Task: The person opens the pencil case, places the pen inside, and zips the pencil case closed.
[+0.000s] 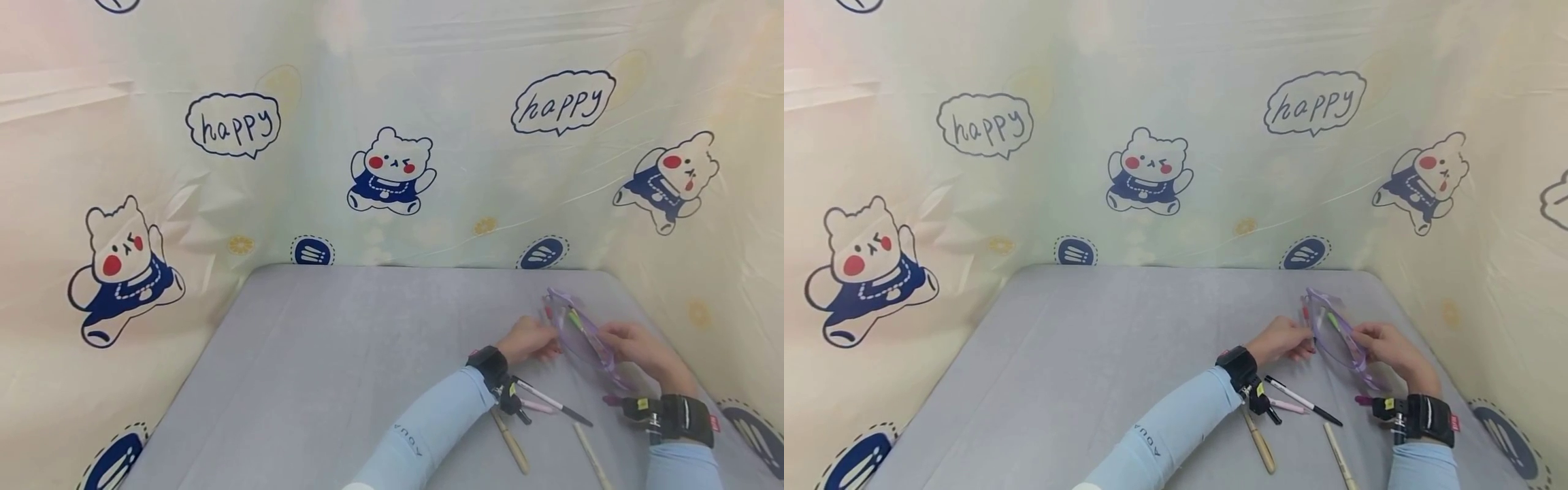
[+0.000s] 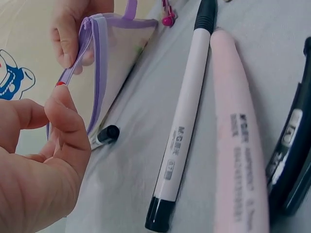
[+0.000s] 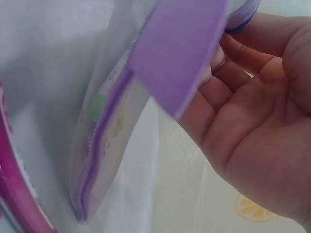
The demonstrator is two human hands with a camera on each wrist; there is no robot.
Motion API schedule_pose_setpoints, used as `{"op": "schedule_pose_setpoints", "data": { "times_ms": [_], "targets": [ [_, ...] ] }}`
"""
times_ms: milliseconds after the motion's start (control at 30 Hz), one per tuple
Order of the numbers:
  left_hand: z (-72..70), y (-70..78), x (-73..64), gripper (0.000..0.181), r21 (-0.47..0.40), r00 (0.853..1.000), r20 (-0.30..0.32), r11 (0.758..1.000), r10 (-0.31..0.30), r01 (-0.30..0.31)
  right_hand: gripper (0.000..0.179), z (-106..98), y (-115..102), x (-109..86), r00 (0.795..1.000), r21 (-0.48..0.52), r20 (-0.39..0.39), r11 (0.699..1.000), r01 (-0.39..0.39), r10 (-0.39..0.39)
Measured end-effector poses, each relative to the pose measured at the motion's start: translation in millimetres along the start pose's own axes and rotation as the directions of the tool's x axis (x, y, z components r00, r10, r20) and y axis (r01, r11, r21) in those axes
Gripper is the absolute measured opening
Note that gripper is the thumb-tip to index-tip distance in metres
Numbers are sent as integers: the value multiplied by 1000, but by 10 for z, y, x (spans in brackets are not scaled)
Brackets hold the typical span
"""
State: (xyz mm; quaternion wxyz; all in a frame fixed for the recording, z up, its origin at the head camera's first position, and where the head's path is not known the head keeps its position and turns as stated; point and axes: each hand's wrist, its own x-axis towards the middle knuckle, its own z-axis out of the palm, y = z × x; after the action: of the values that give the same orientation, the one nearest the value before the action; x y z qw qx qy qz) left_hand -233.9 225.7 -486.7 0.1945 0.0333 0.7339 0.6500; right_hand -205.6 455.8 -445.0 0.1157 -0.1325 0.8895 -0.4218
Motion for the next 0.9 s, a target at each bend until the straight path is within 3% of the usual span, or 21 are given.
{"op": "schedule_pose_setpoints", "data": {
  "times_ms": [500,767,900],
  "targets": [
    [119,32,-21,17,-82,998,60,997,-2,7,31,-3,21,12,1000,-9,1,1000,-25,25],
    [184,91,-54,19,-90,997,83,996,-13,20,31,2,32,9,1000,27,21,1000,14,-15],
    [236,87,-34,19,-154,995,97,988,-17,32,32,-1,28,15,1000,27,20,1000,11,-12]
  ]
}}
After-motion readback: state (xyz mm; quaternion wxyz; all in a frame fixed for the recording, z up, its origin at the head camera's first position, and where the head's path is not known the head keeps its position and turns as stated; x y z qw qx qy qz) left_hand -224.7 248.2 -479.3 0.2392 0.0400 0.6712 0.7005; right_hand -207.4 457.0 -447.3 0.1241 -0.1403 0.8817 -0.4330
